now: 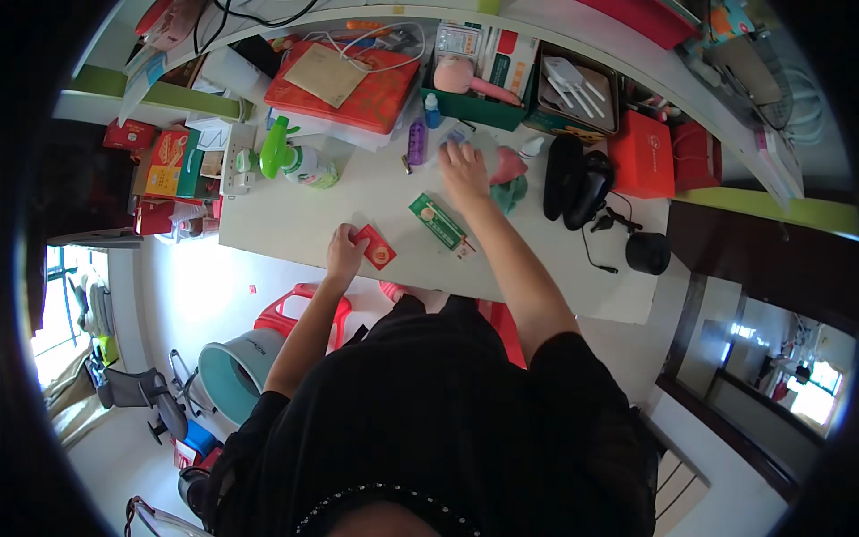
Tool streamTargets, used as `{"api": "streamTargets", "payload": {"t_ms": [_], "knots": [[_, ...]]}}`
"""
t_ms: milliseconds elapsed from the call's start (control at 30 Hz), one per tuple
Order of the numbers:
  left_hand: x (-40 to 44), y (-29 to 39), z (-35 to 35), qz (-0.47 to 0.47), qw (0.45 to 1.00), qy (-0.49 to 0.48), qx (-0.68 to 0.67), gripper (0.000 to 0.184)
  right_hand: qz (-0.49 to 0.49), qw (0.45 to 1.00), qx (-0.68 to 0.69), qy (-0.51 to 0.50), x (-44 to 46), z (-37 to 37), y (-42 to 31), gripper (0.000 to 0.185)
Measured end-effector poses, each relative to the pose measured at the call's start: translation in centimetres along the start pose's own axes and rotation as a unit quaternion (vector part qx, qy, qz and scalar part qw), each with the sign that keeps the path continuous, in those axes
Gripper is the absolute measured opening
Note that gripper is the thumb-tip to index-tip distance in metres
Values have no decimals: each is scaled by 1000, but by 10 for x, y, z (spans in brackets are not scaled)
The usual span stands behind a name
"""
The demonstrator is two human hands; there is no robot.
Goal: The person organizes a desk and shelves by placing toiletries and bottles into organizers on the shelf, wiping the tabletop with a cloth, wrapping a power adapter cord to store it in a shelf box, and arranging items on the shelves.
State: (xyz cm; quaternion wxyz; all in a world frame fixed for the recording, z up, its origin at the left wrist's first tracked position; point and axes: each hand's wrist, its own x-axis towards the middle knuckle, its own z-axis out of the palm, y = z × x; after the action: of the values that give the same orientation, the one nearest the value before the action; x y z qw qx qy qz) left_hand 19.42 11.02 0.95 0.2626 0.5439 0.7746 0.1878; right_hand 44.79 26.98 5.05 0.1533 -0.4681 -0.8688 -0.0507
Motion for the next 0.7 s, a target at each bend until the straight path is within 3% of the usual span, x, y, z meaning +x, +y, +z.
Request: {"api": "streamTargets", "payload": {"t_ms": [33, 100, 133, 300, 400, 467, 600, 700], "knots": [[1, 14, -10, 5, 1000, 25, 18, 35, -57, 994, -61, 65, 12, 6, 7, 33], [3, 42, -22, 15, 996, 74, 51, 33, -111, 991, -65, 34, 19, 43, 16, 29], [9, 46, -19, 31, 998, 52, 32, 34, -137, 988, -69, 18, 20, 50, 18, 27], [74, 83, 17, 72, 997, 1, -37, 42, -156, 983, -59, -75, 11, 37, 13, 16], [109, 121, 46, 53, 996, 64, 28, 50, -143, 984, -46, -99, -5, 29, 12, 13], [121, 147, 47, 10, 996, 39, 76, 54, -145, 985, -40, -90, -14, 17, 12, 12], [135, 162, 58, -48, 986, -7, 161, 54, -34, 996, 80, -1, -41, -16, 13, 12], [146, 148, 69, -62, 984, -5, 165, 43, 190, 913, 333, 137, -57, -30, 27, 14]]}}
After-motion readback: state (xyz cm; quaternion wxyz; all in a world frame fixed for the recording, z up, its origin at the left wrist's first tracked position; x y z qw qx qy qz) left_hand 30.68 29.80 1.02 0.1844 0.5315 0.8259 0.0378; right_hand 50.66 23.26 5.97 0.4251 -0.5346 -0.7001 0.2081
